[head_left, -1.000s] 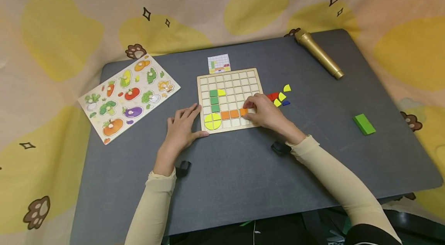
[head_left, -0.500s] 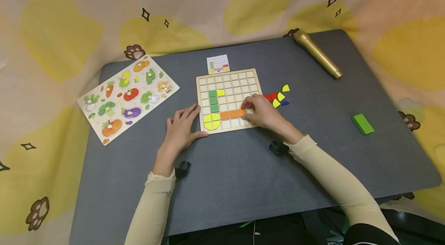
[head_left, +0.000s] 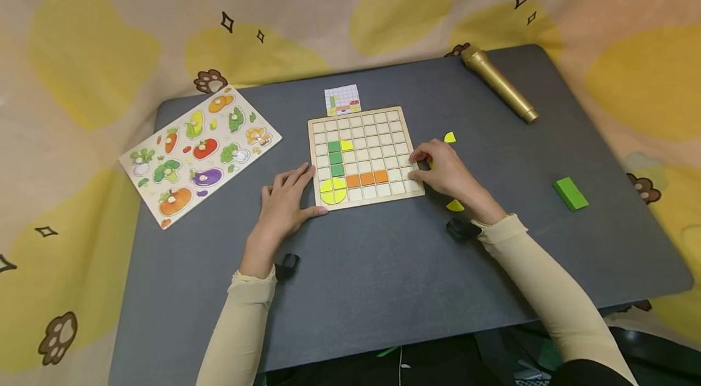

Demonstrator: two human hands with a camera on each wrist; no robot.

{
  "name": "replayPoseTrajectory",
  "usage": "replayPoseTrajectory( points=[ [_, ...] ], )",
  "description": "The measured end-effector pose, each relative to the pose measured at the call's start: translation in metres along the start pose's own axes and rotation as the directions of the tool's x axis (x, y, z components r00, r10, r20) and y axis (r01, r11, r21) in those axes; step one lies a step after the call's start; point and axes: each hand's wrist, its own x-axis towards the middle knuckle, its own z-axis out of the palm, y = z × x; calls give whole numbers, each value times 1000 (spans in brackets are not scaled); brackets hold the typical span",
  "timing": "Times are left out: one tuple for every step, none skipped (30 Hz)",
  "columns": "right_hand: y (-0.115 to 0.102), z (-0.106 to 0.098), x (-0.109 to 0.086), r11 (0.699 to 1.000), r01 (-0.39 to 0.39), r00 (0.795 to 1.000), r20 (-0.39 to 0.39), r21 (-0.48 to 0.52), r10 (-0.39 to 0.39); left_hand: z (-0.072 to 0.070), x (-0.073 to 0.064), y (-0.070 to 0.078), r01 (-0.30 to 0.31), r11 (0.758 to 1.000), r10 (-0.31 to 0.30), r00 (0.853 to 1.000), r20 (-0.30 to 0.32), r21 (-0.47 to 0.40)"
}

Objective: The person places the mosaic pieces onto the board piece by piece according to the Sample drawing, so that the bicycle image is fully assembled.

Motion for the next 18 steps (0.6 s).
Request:
replayPoseTrajectory(
  points=[
    [3,-4,-1,1000,-9,1000,-14,-8,9,0,0,0,0,1000,0,1000,0,0],
    [6,-7,-2,1000,-20,999,-26,-14,19,0,0,0,1,1000,-1,1000,0,-2],
    [8,-10,-3,999,-30,999,-38,-18,30,0,0,0,1,1000,-1,1000,0,-4],
    [11,-12,-3,999,-38,998,-47,-22,37,0,0,0,2,1000,-2,1000,1,-6],
    [12,-14,-4,998,-50,997,-55,-27,49,0,1,0,3,1000,-2,1000,1,-7],
    [14,-16,-5,998,-63,996,-59,-31,61,0,1,0,3,1000,-3,1000,2,-7],
    [15,-18,-6,997,-74,996,-58,-33,72,0,1,0,3,1000,-3,1000,2,-6],
    [16,-19,-7,996,-84,995,-53,-36,82,0,1,0,2,1000,-2,1000,4,-5],
    [17,-19,-8,995,-93,995,-46,-38,92,0,1,0,2,1000,-2,1000,5,-3],
    [18,-19,-9,994,-99,994,-39,-39,98,0,1,0,2,1000,-2,1000,6,-2],
    [19,-20,-10,994,-103,994,-34,-40,102,-1,1,0,2,1000,-2,1000,7,-1],
    [19,-20,-11,994,-105,994,-31,-39,104,-1,1,0,2,1000,-2,1000,8,-1],
    [20,-20,-11,994,-104,994,-29,-39,102,0,1,0,2,1000,-2,1000,8,-2],
    [21,-19,-11,994,-103,994,-33,-39,101,0,1,0,2,1000,-2,1000,7,-2],
    [21,-19,-11,994,-100,994,-38,-39,99,-1,1,0,2,1000,-2,1000,6,-3],
    [22,-19,-11,994,-97,994,-46,-39,96,-1,1,0,3,1000,-3,1000,5,-4],
    [22,-18,-11,995,-97,994,-53,-40,94,-1,1,0,3,1000,-3,1000,5,-4],
    [23,-18,-11,995,-95,994,-62,-41,93,-1,1,0,3,1000,-3,1000,5,-4]
  ],
)
